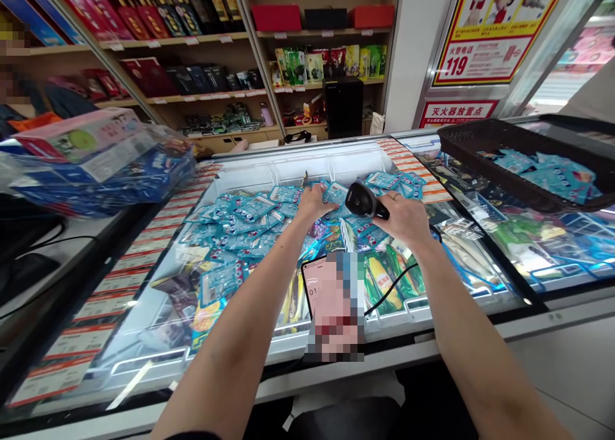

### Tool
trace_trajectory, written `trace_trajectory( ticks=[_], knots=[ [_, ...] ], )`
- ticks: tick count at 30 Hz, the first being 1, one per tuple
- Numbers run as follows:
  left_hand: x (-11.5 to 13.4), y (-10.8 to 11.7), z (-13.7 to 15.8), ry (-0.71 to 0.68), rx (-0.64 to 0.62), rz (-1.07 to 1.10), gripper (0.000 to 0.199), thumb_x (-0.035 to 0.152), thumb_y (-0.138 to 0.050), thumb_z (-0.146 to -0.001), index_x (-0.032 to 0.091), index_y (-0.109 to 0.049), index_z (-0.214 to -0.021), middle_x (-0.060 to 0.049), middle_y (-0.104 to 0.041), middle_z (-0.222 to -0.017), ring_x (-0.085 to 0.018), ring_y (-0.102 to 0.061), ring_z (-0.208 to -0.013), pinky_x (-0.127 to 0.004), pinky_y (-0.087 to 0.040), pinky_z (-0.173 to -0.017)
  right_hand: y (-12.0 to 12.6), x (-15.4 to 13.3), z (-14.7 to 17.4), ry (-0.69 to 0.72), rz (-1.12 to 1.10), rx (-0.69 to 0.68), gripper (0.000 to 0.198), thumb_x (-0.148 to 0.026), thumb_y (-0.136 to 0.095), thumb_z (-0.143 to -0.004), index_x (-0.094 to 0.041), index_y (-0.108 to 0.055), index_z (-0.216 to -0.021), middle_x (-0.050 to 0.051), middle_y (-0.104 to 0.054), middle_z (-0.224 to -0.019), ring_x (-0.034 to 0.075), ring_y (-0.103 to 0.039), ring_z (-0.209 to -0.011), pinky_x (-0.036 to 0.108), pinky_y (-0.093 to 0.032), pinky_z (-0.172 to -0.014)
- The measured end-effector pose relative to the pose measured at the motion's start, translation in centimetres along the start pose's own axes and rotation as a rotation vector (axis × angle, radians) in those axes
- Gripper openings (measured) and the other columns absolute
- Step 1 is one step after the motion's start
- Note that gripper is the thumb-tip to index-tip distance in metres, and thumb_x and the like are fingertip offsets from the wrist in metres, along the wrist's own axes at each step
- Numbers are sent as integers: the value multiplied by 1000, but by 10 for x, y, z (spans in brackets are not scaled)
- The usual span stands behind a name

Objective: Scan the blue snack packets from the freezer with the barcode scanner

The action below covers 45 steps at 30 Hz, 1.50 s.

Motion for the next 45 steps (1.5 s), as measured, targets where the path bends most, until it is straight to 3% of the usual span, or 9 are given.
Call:
trace_trajectory(
  ticks=[2, 5, 8, 11, 17, 22, 28, 34, 45],
  knots=[
    [3, 10, 15, -65, 49, 101, 64, 34, -77, -60, 16, -51, -114, -12, -57, -114, -28, -52, -111, -37, -40, -91, 1, -7, 2, 43, -14, 4, 30, -42, -60, -80, -21, -63, -102, 7, -66, -96, 20, -59, -74, 28, -32, -57],
    [1, 28, 35, -131, 130, 248, 55, 23, -69, -67, 20, -48, -118, -7, -59, -106, -22, -57, -90, -35, -44, -80, 1, -16, 4, 99, -35, 16, 30, -42, -60, -81, -21, -63, -102, 7, -66, -97, 20, -59, -75, 27, -31, -56],
    [-9, 46, 52, -158, 179, 324, 45, 19, -60, -74, 23, -52, -118, -2, -59, -91, -14, -52, -68, -30, -43, -68, 0, -22, 7, 139, -45, 31, 31, -44, -60, -81, -21, -63, -103, 6, -66, -98, 20, -58, -74, 27, -29, -55],
    [-22, 60, 67, -194, 218, 419, 41, 20, -60, -74, 23, -59, -115, 1, -53, -76, -12, -46, -61, -26, -41, -62, 0, -27, 8, 182, -51, 48, 32, -45, -59, -82, -22, -63, -103, 5, -66, -97, 20, -58, -75, 27, -27, -54],
    [-51, 64, 90, -182, 313, 605, 42, 19, -61, -73, 21, -59, -115, 1, -54, -76, -12, -50, -64, -25, -43, -60, -1, -42, 14, 290, -59, 50, 31, -41, -57, -84, -22, -62, -108, 5, -66, -99, 19, -59, -81, 27, -27, -56],
    [-62, 58, 91, -188, 335, 678, 41, 19, -62, -74, 21, -58, -115, 2, -51, -70, -12, -51, -64, -24, -42, -60, -4, -53, 15, 360, -63, 34, 32, -41, -52, -88, -22, -61, -112, 6, -66, -101, 19, -59, -82, 27, -28, -58],
    [-64, 58, 90, -202, 314, 635, 42, 22, -60, -77, 22, -57, -119, 3, -50, -69, -11, -47, -61, -23, -40, -61, -3, -57, 17, 380, -40, 37, 41, -41, -53, -87, -23, -56, -124, 6, -65, -104, 19, -59, -84, 28, -29, -59],
    [-59, 62, 97, -191, 324, 545, 41, 22, -53, -80, 24, -56, -121, -1, -60, -89, -14, -54, -80, -24, -44, -70, -1, -60, 17, 369, -26, 13, 33, -42, -50, -88, -22, -60, -114, 6, -65, -104, 19, -59, -83, 28, -29, -58],
    [-64, 62, 99, -125, 401, 469, 41, 21, -50, -82, 24, -55, -122, -2, -59, -89, -15, -54, -80, -27, -45, -72, 0, -61, 17, 368, -31, -2, 33, -40, -51, -88, -21, -60, -113, 6, -65, -104, 19, -59, -83, 28, -28, -59]
  ],
)
Point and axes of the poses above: each hand's wrist, its own z-axis away from the middle knuckle, its own y-axis out of the back of the hand, x = y × z, the point moved 8 cm from there along -z, towards the middle knuckle
